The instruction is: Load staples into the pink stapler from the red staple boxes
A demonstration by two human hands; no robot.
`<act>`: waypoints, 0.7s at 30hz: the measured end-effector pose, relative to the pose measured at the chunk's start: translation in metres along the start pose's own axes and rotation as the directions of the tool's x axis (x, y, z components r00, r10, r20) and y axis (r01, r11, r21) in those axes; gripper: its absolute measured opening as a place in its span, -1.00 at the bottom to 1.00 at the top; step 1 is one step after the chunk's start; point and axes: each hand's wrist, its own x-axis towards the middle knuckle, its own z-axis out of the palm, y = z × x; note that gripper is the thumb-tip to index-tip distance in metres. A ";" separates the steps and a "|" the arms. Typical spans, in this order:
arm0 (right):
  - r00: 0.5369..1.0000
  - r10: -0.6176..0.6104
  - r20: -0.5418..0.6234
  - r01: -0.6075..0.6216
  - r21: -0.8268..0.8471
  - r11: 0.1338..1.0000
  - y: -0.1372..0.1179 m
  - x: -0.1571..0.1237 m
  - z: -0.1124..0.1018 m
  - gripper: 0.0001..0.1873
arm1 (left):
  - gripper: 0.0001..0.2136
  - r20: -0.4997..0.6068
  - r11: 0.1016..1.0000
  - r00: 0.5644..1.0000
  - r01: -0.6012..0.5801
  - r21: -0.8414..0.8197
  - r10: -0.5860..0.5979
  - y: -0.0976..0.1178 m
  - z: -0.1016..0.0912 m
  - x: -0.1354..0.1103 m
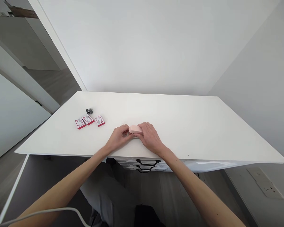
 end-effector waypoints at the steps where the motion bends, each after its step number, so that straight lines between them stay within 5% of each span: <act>1: 1.000 0.023 -0.003 -0.022 0.021 1.000 0.000 -0.001 0.000 -0.74 | -0.62 -0.003 1.000 1.000 -0.010 0.016 0.010 0.000 0.001 0.000; 9: 0.967 0.255 -0.026 -0.237 0.289 0.928 0.001 -0.005 -0.001 -0.69 | -0.78 -0.020 0.992 0.994 -0.102 0.068 0.103 0.003 0.013 0.003; 15: 0.964 0.257 -0.072 -0.179 0.543 0.820 -0.009 -0.008 -0.009 -0.73 | -0.79 -0.066 0.995 0.993 -0.100 -0.030 0.098 0.010 0.023 0.004; 21: 0.937 0.338 -0.090 -0.223 0.590 0.776 -0.007 -0.019 -0.033 -0.68 | -0.82 -0.102 0.980 0.980 -0.180 -0.082 0.172 0.014 0.028 0.008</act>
